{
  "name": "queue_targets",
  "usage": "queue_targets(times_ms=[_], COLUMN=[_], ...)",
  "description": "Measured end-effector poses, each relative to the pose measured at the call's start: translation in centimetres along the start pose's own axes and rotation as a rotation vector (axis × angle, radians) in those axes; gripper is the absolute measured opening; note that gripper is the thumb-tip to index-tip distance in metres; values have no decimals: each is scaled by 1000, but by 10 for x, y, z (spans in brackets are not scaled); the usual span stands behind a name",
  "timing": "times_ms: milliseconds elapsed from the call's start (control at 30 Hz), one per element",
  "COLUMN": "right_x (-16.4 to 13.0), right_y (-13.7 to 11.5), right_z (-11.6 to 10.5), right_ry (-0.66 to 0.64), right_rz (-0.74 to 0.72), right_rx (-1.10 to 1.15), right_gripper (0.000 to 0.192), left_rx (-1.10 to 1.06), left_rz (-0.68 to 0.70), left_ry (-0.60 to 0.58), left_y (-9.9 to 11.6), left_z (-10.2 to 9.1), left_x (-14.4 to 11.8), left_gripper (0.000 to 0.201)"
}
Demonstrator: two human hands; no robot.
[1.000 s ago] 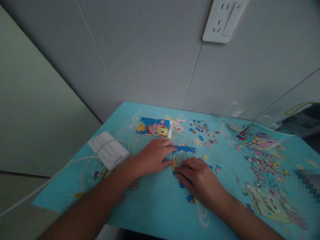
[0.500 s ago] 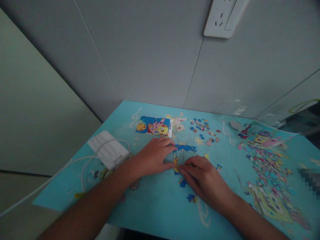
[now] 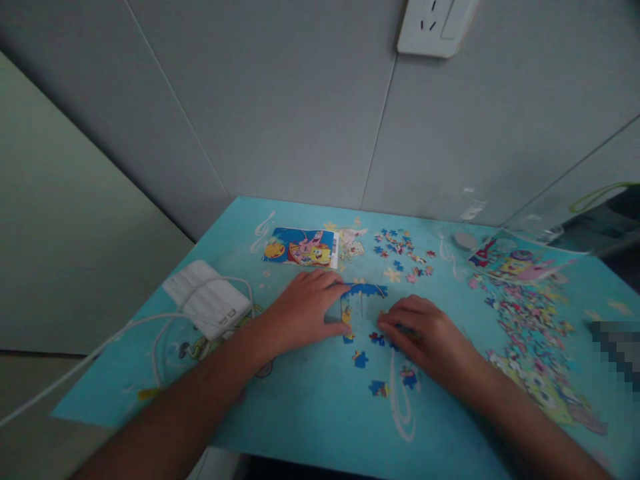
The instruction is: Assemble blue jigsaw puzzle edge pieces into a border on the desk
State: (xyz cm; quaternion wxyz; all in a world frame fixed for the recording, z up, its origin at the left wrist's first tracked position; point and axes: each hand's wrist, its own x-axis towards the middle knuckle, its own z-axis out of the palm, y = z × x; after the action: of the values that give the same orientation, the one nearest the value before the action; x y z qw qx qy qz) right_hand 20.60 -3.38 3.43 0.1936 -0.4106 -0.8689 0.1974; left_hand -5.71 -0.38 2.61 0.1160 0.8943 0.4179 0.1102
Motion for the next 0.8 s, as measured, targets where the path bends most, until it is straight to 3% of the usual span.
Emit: queue_targets(times_ms=[300, 467, 800], right_x=[-2, -3, -7], right_y=[-1, 7, 31], right_z=[1, 1, -24], right_ry=[-113, -86, -84], right_rz=[-68, -86, -11], right_rx=[-28, -54, -125], right_gripper=[16, 15, 12], left_rx=[-10, -6, -11], left_rz=[-5, -1, 5], left_ry=[-8, -18, -44], left_y=[-3, -4, -5], left_z=[3, 2, -1], left_x=[0, 0, 0], left_gripper=[71, 70, 69])
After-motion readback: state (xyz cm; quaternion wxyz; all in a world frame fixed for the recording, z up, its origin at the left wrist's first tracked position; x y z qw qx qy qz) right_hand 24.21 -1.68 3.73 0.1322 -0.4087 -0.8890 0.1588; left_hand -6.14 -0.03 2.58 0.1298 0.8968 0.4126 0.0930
